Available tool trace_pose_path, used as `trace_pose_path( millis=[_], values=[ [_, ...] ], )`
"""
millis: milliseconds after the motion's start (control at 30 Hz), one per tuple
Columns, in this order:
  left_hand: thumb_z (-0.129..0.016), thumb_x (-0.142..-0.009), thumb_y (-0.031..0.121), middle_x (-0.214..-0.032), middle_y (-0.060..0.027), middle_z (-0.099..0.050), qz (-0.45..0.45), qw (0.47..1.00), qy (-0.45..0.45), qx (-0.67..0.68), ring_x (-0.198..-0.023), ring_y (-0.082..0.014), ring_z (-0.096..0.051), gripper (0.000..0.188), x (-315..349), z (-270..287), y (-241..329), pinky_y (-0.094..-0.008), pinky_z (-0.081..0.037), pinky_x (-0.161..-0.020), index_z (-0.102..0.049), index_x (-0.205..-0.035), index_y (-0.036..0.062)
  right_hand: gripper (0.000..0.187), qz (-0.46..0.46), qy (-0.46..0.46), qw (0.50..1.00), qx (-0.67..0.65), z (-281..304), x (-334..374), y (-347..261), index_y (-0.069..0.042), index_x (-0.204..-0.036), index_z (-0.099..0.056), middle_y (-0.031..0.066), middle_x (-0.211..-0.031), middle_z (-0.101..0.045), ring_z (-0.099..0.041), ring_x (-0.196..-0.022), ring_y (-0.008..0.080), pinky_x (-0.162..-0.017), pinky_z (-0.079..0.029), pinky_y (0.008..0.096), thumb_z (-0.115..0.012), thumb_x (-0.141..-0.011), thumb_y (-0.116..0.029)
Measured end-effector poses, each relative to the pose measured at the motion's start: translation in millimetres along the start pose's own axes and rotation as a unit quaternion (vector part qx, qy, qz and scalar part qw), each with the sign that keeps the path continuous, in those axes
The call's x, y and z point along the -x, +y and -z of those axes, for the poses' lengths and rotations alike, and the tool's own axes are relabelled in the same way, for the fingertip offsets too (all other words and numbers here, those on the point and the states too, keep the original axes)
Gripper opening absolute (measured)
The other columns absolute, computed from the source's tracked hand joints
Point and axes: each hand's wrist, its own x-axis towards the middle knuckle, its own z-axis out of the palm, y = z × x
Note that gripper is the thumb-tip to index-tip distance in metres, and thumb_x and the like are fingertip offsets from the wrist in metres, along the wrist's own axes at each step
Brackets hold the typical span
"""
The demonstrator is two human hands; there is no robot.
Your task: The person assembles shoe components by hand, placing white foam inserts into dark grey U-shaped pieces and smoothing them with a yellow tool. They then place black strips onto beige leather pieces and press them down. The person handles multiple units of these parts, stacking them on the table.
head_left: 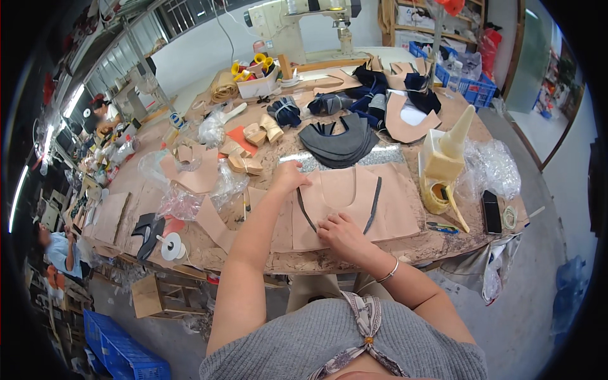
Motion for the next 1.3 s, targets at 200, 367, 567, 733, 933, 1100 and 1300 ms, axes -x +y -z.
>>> trace_pose_path(
  millis=[200, 367, 567, 733, 933, 1100, 1300],
  values=[
    [-0.083, -0.063, 0.02, -0.082, -0.0083, -0.069, -0.103, 0.993, 0.061, -0.013, -0.082, -0.0229, -0.067, 0.045, 19, 1, 11, -0.0338, -0.053, -0.073, -0.067, -0.102, 0.0044, 0.011, 0.002, 0.01, 1.0, 0.021, 1, 1, -3, -0.006, -0.084, -0.065, 0.0067, -0.097, -0.06, -0.056, -0.099, 0.0238, -0.092, -0.04, 0.0388, -0.057, -0.076, -0.009],
    [-0.07, -0.076, 0.01, -0.097, -0.0131, -0.065, -0.301, 0.929, 0.151, -0.152, -0.092, -0.0309, -0.063, 0.027, 43, -50, -3, -0.0397, -0.051, -0.081, -0.063, -0.101, 0.0015, 0.011, -0.006, 0.016, 1.0, 0.011, -1, 2, -2, -0.006, -0.084, -0.065, 0.0069, -0.097, -0.06, -0.055, -0.099, 0.0238, -0.092, -0.04, 0.039, -0.057, -0.077, -0.009],
    [-0.061, -0.085, 0.01, -0.125, -0.0196, -0.056, -0.294, 0.945, 0.144, -0.009, -0.116, -0.0373, -0.053, 0.034, 75, -39, 17, -0.0432, -0.045, -0.097, -0.058, -0.117, -0.0012, 0.014, -0.009, 0.032, 0.998, -0.05, 7, 3, 1, -0.006, -0.089, -0.067, 0.0087, -0.106, -0.062, -0.056, -0.104, 0.0234, -0.093, -0.041, 0.0412, -0.057, -0.08, -0.011],
    [-0.057, -0.09, 0.022, -0.141, -0.0255, -0.041, -0.298, 0.948, 0.105, 0.037, -0.134, -0.0401, -0.036, 0.052, 139, -57, 71, -0.0465, -0.031, -0.11, -0.044, -0.133, -0.0058, 0.018, -0.249, 0.137, 0.927, -0.246, 35, 27, 58, -0.004, -0.099, -0.067, 0.0161, -0.099, -0.066, -0.062, -0.095, 0.0315, -0.086, -0.048, 0.0404, -0.063, -0.082, -0.009],
    [-0.046, -0.095, 0.046, -0.151, -0.0302, -0.02, -0.267, 0.963, 0.008, -0.021, -0.142, -0.0435, -0.017, 0.078, 159, -82, 93, -0.0527, -0.015, -0.115, -0.022, -0.144, -0.0105, 0.033, -0.325, 0.114, 0.931, -0.121, 17, 3, 152, -0.005, -0.105, -0.068, 0.0162, -0.104, -0.066, -0.061, -0.1, 0.0331, -0.088, -0.048, 0.0405, -0.073, -0.077, -0.022],
    [-0.037, -0.094, 0.06, -0.152, -0.0306, -0.017, -0.261, 0.962, -0.026, -0.074, -0.143, -0.0433, -0.014, 0.089, 159, -88, 91, -0.052, -0.013, -0.115, -0.019, -0.144, -0.0119, 0.037, -0.338, -0.043, 0.939, -0.044, 22, -23, 163, -0.008, -0.104, -0.069, 0.0155, -0.106, -0.063, -0.06, -0.101, 0.0336, -0.09, -0.048, 0.0416, -0.077, -0.072, -0.025],
    [-0.038, -0.093, 0.062, -0.153, -0.0306, -0.016, -0.258, 0.96, -0.022, -0.106, -0.143, -0.0431, -0.014, 0.092, 161, -85, 92, -0.0516, -0.013, -0.115, -0.018, -0.144, -0.0118, 0.024, -0.231, 0.059, 0.971, 0.022, 24, -22, 139, -0.005, -0.092, -0.069, 0.0146, -0.095, -0.065, -0.063, -0.087, 0.0334, -0.078, -0.051, 0.0402, -0.076, -0.071, -0.016]
  ],
)
